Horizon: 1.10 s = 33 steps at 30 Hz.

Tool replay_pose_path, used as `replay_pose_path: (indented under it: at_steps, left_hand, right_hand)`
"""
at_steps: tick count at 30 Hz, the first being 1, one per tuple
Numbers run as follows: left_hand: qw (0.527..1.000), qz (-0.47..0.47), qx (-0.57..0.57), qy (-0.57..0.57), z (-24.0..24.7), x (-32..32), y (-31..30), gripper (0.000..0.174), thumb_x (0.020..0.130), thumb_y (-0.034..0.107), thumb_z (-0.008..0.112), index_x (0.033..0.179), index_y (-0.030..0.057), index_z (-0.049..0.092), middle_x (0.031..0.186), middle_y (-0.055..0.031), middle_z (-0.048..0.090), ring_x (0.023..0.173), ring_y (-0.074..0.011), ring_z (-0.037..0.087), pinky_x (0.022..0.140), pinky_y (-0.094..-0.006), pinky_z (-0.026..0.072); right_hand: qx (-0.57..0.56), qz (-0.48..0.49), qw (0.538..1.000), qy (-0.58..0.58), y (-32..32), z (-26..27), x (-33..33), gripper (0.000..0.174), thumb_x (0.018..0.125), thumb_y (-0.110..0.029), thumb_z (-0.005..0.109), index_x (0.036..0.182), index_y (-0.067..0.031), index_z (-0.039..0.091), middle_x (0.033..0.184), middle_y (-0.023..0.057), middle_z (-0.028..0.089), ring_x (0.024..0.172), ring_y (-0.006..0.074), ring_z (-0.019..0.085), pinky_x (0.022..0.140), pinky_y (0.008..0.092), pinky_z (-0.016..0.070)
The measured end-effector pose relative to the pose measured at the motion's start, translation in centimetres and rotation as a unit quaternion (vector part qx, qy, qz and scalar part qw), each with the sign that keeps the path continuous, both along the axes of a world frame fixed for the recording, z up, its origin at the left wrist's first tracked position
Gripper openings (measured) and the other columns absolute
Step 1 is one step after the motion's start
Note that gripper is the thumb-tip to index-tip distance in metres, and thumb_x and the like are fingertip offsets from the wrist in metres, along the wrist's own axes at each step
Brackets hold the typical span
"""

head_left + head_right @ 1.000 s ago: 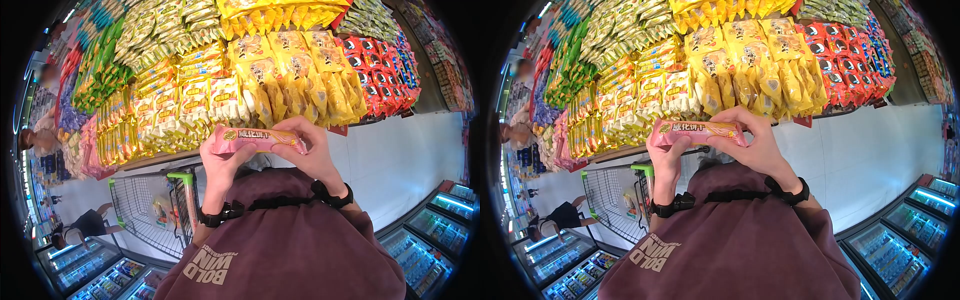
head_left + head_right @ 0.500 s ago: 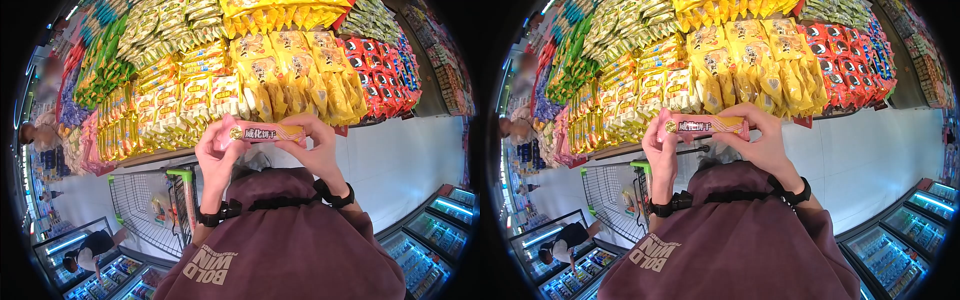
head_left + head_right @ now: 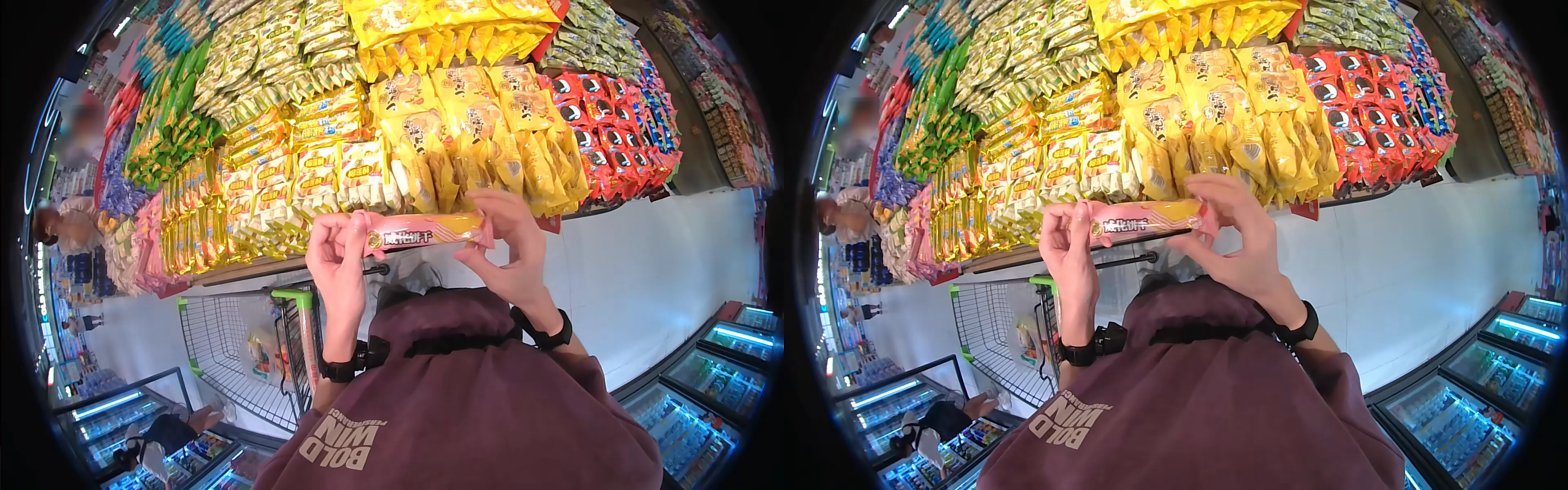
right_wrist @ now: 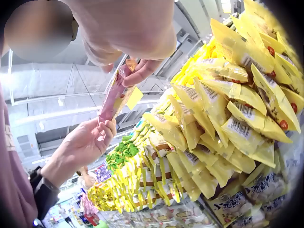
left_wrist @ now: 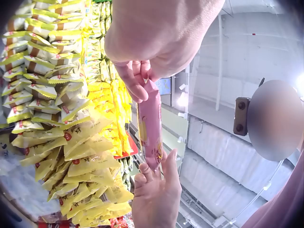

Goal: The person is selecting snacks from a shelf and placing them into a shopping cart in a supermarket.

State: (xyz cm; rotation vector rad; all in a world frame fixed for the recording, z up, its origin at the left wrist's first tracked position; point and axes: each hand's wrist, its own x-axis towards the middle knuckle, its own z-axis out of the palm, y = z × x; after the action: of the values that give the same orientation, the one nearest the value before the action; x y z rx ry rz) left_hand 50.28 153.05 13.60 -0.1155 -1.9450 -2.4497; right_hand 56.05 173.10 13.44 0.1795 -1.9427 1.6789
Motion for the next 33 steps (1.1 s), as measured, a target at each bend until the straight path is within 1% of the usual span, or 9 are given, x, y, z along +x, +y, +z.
replay_pose_path:
  at_steps: [3,4,10,13,16,22,25,28,33]
  left_hand:
    - [1.000,0.015,0.010,0.024,-0.1,0.0,0.4,0.012,0.100,0.011,0.057,0.092,0.0031,0.053,0.090,-0.0078,0.064,0.066,-0.0077,0.053,0.057,-0.0243,0.0497]
    - [1.000,0.007,-0.002,0.029,-0.5,-0.1,0.2,0.011,0.101,0.011,0.056,0.093,0.0034,0.052,0.093,-0.0093,0.064,0.070,-0.0081,0.054,0.058,-0.0245,0.0501]
    - [0.999,0.011,0.016,0.049,-0.8,0.0,0.9,0.011,0.102,0.014,0.053,0.098,0.0045,0.051,0.097,-0.0106,0.064,0.076,-0.0096,0.057,0.058,-0.0249,0.0508]
    - [0.999,0.006,0.021,0.047,-0.7,0.1,1.2,0.011,0.103,0.015,0.051,0.099,0.0048,0.051,0.098,-0.0102,0.064,0.078,-0.0092,0.057,0.058,-0.0247,0.0507]
    - [0.998,0.000,0.038,0.047,-0.5,0.1,1.5,0.011,0.103,0.016,0.051,0.100,0.0050,0.051,0.098,-0.0091,0.063,0.079,-0.0084,0.057,0.057,-0.0246,0.0500]
    - [0.997,-0.008,0.072,0.032,-0.1,-0.2,2.1,0.013,0.104,0.019,0.051,0.101,0.0059,0.052,0.096,-0.0058,0.061,0.078,-0.0069,0.056,0.057,-0.0227,0.0476]
    - [0.996,-0.011,0.086,0.011,0.1,-0.4,2.4,0.013,0.103,0.019,0.051,0.102,0.0068,0.052,0.094,-0.0037,0.060,0.077,-0.0062,0.056,0.057,-0.0222,0.0465]
    - [0.995,-0.016,0.098,-0.013,0.3,-0.6,2.5,0.012,0.103,0.019,0.052,0.101,0.0076,0.051,0.092,-0.0022,0.059,0.075,-0.0055,0.055,0.057,-0.0224,0.0456]
    - [0.995,-0.042,0.095,0.001,0.2,-1.0,2.8,0.012,0.103,0.019,0.052,0.100,0.0070,0.050,0.091,-0.0034,0.060,0.070,-0.0066,0.054,0.055,-0.0229,0.0438]
  right_hand:
    - [-0.212,0.033,0.974,-0.078,0.3,-0.1,0.2,0.027,0.091,-0.001,0.066,0.116,0.0007,0.057,0.113,0.0120,0.063,0.077,0.0107,0.063,0.064,0.0237,0.0524]
    - [-0.236,0.055,0.967,-0.081,0.6,-0.4,0.1,0.016,0.096,-0.002,0.058,0.111,0.0028,0.056,0.102,0.0107,0.066,0.073,0.0094,0.062,0.064,0.0232,0.0512]
    - [-0.191,0.062,0.971,-0.130,1.4,-1.8,-0.2,0.013,0.099,-0.007,0.055,0.104,0.0034,0.059,0.078,0.0073,0.067,0.068,0.0091,0.062,0.061,0.0226,0.0498]
    - [-0.064,0.022,0.986,-0.155,1.7,-1.1,-0.1,0.014,0.100,-0.009,0.055,0.102,0.0038,0.061,0.079,0.0083,0.068,0.065,0.0096,0.063,0.059,0.0225,0.0501]
    - [-0.041,0.010,0.990,-0.131,1.5,-1.2,-0.2,0.016,0.099,-0.010,0.056,0.103,0.0050,0.060,0.079,0.0088,0.068,0.064,0.0103,0.065,0.057,0.0228,0.0507]
    - [-0.195,0.089,0.959,-0.188,2.5,-0.9,-0.6,0.017,0.100,-0.009,0.055,0.106,0.0053,0.060,0.080,0.0080,0.068,0.066,0.0110,0.065,0.059,0.0235,0.0517]
    - [-0.212,0.111,0.954,-0.178,2.7,-0.8,-0.6,0.017,0.100,-0.009,0.055,0.108,0.0053,0.060,0.081,0.0074,0.068,0.067,0.0111,0.065,0.060,0.0236,0.0516]
    - [-0.176,0.100,0.965,-0.168,2.9,-1.0,-0.7,0.018,0.100,-0.007,0.055,0.110,0.0059,0.060,0.081,0.0076,0.068,0.067,0.0106,0.065,0.060,0.0239,0.0522]
    - [-0.041,0.029,0.987,-0.153,3.3,-1.0,-1.1,0.013,0.098,-0.004,0.055,0.105,0.0056,0.060,0.078,0.0071,0.068,0.066,0.0102,0.067,0.058,0.0230,0.0537]
